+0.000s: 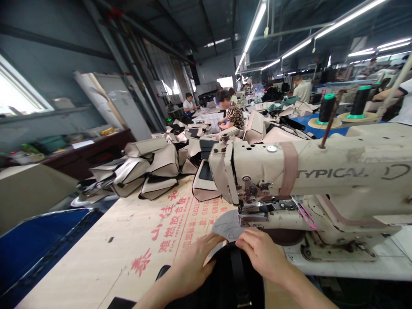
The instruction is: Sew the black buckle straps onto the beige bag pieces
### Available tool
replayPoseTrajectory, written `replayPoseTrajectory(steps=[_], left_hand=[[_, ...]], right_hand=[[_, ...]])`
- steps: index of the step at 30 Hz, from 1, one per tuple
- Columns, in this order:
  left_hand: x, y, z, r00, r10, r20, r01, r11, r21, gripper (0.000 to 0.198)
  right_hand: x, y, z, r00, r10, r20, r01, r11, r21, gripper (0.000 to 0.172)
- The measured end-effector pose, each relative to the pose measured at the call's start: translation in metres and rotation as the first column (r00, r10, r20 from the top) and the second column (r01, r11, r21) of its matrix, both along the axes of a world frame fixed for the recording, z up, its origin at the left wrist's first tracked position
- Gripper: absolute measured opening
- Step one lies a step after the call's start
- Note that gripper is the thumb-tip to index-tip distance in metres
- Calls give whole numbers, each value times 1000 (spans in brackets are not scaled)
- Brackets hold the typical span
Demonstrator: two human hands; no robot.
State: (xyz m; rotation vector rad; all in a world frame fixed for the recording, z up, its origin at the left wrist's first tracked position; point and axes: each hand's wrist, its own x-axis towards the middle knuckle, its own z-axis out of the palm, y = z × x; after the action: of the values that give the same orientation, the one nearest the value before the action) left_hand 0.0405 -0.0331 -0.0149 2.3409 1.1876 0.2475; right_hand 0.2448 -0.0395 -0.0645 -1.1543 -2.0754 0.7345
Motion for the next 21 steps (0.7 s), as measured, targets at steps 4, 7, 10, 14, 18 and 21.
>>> replayPoseTrajectory(steps=[4, 7, 10, 14, 18, 21], left_hand=[[-6, 11, -4, 981, -159, -111, 158, 987, -21, 61], [-7, 33, 5, 947, -259, -188, 243, 964, -104, 43], [-11, 53, 14, 945, -318, -79, 302, 938, -169, 36], [-17, 60, 0, 958, -258, 125, 281, 929, -240, 35], [-11, 61, -31, 975, -83, 205, 141, 946, -291, 42], [2, 76, -34, 979, -6, 204, 79, 934, -349, 47]], right_hand=[[-3, 0, -1, 1000, 15, -3, -15, 1000, 4, 28], [-1, 5, -2, 999, -11, -35, 10, 1000, -27, 29], [2, 13, -5, 996, -62, -63, 59, 997, -50, 31], [-1, 20, -9, 990, -93, -107, 84, 992, -91, 34], [-5, 17, -13, 978, -122, -168, 89, 977, -194, 38], [-9, 16, -19, 941, -237, -243, 161, 942, -295, 42]])
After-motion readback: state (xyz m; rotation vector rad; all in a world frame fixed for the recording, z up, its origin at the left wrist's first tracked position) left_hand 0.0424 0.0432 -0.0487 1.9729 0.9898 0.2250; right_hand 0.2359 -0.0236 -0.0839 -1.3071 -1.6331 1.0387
